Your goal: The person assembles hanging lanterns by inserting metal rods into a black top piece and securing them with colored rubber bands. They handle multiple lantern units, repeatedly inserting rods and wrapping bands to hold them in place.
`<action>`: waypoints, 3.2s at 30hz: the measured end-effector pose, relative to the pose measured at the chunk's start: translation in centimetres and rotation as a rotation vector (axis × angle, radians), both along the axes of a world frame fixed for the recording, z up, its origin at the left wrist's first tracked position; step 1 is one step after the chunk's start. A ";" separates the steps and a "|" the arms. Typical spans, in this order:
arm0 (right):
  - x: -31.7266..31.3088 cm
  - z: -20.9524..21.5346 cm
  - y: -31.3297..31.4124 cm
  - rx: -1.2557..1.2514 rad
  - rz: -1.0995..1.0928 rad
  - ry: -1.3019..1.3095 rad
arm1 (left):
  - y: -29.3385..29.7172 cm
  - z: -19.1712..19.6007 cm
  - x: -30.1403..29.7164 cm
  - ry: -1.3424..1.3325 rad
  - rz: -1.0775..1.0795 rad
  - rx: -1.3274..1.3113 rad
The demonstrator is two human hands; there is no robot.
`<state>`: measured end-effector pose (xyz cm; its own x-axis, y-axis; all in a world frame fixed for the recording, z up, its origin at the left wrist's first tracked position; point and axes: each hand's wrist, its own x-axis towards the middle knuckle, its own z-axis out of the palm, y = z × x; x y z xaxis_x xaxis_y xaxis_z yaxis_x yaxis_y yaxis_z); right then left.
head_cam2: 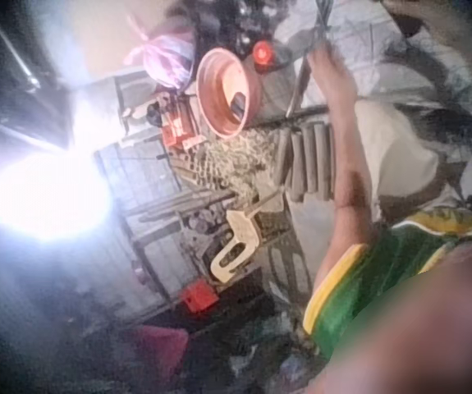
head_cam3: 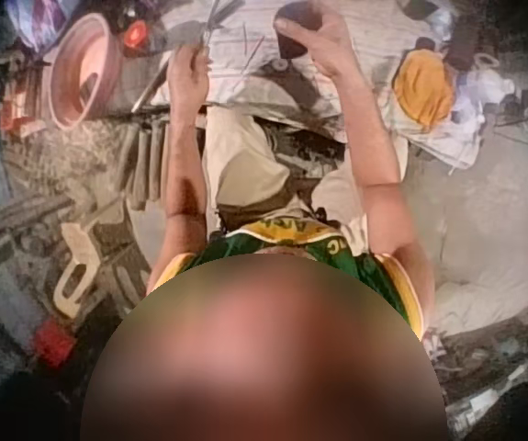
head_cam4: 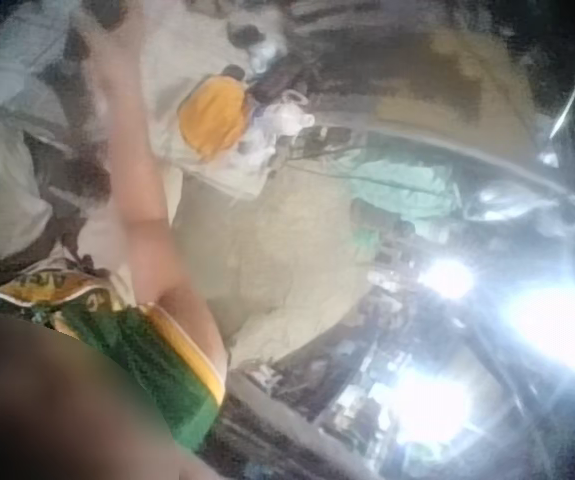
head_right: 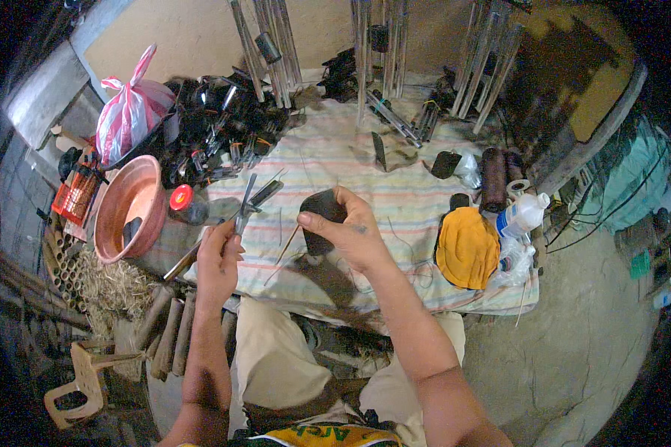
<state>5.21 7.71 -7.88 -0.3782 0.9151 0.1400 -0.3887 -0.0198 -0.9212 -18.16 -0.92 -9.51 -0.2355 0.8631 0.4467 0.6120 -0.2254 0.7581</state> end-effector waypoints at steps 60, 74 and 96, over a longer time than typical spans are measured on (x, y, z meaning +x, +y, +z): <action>0.9 0.3 -0.2 0.643 -0.189 -0.487 | -1.7 6.9 6.3 -0.342 -0.427 -0.185; 1.5 0.5 -0.1 0.896 -0.292 -0.599 | -0.8 6.2 7.2 -0.163 -0.352 -0.036; 1.5 1.5 -0.5 0.902 -0.319 -0.575 | -1.0 7.2 7.8 0.051 -0.347 0.075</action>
